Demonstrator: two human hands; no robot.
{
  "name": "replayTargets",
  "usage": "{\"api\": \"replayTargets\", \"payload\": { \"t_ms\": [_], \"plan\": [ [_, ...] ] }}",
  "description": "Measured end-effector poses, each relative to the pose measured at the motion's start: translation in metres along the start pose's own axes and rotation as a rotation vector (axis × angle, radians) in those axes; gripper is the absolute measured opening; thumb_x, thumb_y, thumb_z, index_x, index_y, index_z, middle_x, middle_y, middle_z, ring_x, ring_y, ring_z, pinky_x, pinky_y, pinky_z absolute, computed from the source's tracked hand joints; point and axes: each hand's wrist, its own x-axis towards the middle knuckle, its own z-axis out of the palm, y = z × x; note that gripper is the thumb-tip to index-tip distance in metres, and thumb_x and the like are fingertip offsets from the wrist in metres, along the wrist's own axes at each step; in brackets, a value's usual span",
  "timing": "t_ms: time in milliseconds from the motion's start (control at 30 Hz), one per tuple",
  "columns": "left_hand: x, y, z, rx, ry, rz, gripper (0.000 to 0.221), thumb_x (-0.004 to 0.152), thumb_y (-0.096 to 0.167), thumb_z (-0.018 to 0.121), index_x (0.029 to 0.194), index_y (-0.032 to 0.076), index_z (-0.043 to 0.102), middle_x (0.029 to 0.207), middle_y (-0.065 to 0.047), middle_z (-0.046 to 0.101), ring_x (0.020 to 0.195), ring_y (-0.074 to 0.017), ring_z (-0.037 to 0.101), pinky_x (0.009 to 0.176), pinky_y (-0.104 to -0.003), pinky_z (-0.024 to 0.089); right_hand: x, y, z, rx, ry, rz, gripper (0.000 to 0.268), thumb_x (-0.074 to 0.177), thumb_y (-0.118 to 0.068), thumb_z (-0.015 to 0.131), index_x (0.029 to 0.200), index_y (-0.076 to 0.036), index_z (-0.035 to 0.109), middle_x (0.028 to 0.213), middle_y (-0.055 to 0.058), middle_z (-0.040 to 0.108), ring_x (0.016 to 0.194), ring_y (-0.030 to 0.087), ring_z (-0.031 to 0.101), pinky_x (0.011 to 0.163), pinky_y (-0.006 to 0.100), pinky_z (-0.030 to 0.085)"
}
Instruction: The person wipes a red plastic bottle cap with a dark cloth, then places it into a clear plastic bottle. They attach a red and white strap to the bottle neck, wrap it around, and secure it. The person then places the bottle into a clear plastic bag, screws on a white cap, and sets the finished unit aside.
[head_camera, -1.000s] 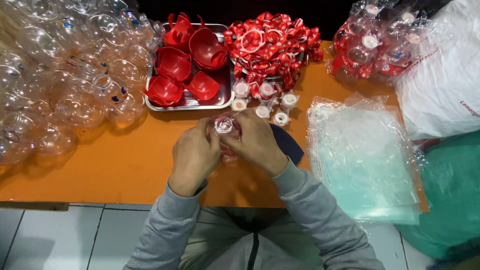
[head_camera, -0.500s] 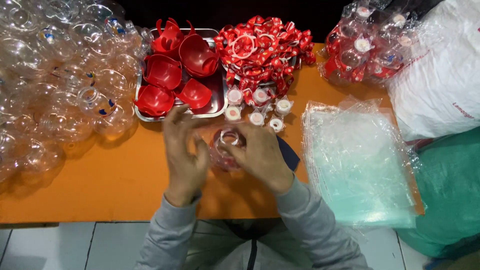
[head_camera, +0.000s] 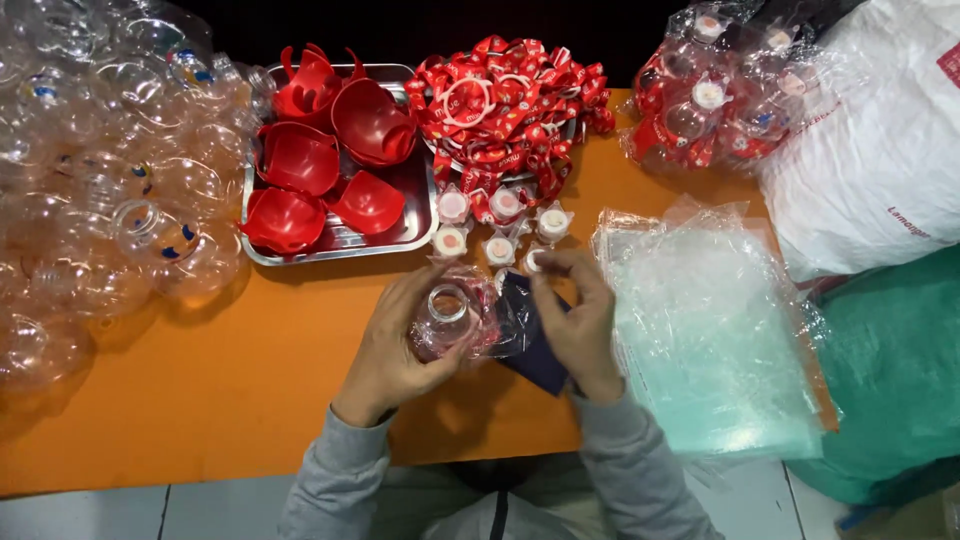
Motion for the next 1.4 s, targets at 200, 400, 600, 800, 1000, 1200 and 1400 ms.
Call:
{"api": "replayTargets", "payload": {
  "t_ms": [200, 400, 600, 800, 1000, 1200, 1400],
  "plan": [
    [-0.008, -0.017, 0.006, -0.033, 0.016, -0.034, 0.092, 0.058, 0.034, 0.093, 0.136, 0.0, 0.059, 0.127, -0.023, 0.065, 0.12, -0.0441, 0.061, 0.105, -0.053, 0.047, 0.016, 0.06, -0.009, -0.528, -0.226, 0.047, 0.038, 0.083, -0.019, 0.079, 0.115, -0.003, 0.067, 0.12, 0.025, 0.057, 0.114, 0.051, 0.06, 0.097, 0.049, 0.052],
    [-0.011, -0.016, 0.007, -0.057, 0.04, -0.073, 0.091, 0.059, 0.034, 0.095, 0.135, 0.0, 0.059, 0.129, -0.022, 0.065, 0.123, -0.042, 0.062, 0.106, -0.052, 0.047, 0.02, 0.058, 0.005, -0.591, -0.235, 0.156, 0.028, 0.091, -0.026, 0.075, 0.1, -0.001, 0.065, 0.106, 0.023, 0.063, 0.102, 0.047, 0.067, 0.086, 0.05, 0.055],
    [-0.009, -0.015, 0.007, -0.066, 0.055, -0.059, 0.089, 0.059, 0.031, 0.095, 0.134, 0.0, 0.059, 0.128, -0.022, 0.065, 0.122, -0.0424, 0.062, 0.105, -0.052, 0.048, 0.019, 0.058, -0.001, -0.388, -0.08, 0.213, 0.029, 0.089, -0.029, 0.081, 0.103, -0.007, 0.068, 0.098, 0.02, 0.068, 0.093, 0.039, 0.072, 0.074, 0.038, 0.059],
    [-0.01, -0.019, 0.009, -0.071, 0.065, -0.046, 0.088, 0.06, 0.03, 0.094, 0.135, 0.0, 0.059, 0.128, -0.022, 0.065, 0.121, -0.043, 0.062, 0.105, -0.053, 0.047, 0.026, 0.082, -0.014, -0.38, -0.102, 0.168, 0.027, 0.087, -0.033, 0.085, 0.098, -0.012, 0.072, 0.087, 0.014, 0.071, 0.082, 0.032, 0.074, 0.068, 0.035, 0.06],
    [-0.012, -0.019, 0.008, -0.079, 0.073, -0.048, 0.088, 0.06, 0.032, 0.094, 0.135, 0.001, 0.06, 0.126, -0.022, 0.066, 0.119, -0.0439, 0.063, 0.104, -0.054, 0.048, 0.022, 0.055, -0.002, -0.452, -0.182, -0.019, 0.017, 0.092, -0.019, 0.076, 0.093, -0.003, 0.069, 0.09, 0.024, 0.069, 0.092, 0.046, 0.07, 0.081, 0.05, 0.056],
    [-0.013, -0.023, 0.01, -0.072, 0.074, -0.041, 0.088, 0.062, 0.035, 0.093, 0.136, 0.004, 0.06, 0.127, -0.019, 0.066, 0.119, -0.0412, 0.063, 0.103, -0.052, 0.049, 0.019, 0.076, -0.013, 0.104, -0.035, 0.258, 0.011, 0.096, -0.015, 0.075, 0.101, -0.006, 0.071, 0.094, 0.003, 0.07, 0.092, 0.012, 0.066, 0.084, 0.026, 0.055],
    [-0.015, -0.028, 0.012, -0.081, 0.094, -0.039, 0.086, 0.061, 0.035, 0.093, 0.135, 0.004, 0.061, 0.125, -0.019, 0.067, 0.118, -0.0409, 0.064, 0.103, -0.052, 0.049, 0.023, -0.003, -0.007, 0.06, -0.106, -0.047, 0.034, 0.082, -0.008, 0.088, 0.103, 0.001, 0.063, 0.122, 0.018, 0.066, 0.101, 0.019, 0.067, 0.08, 0.022, 0.054]
  ]
}}
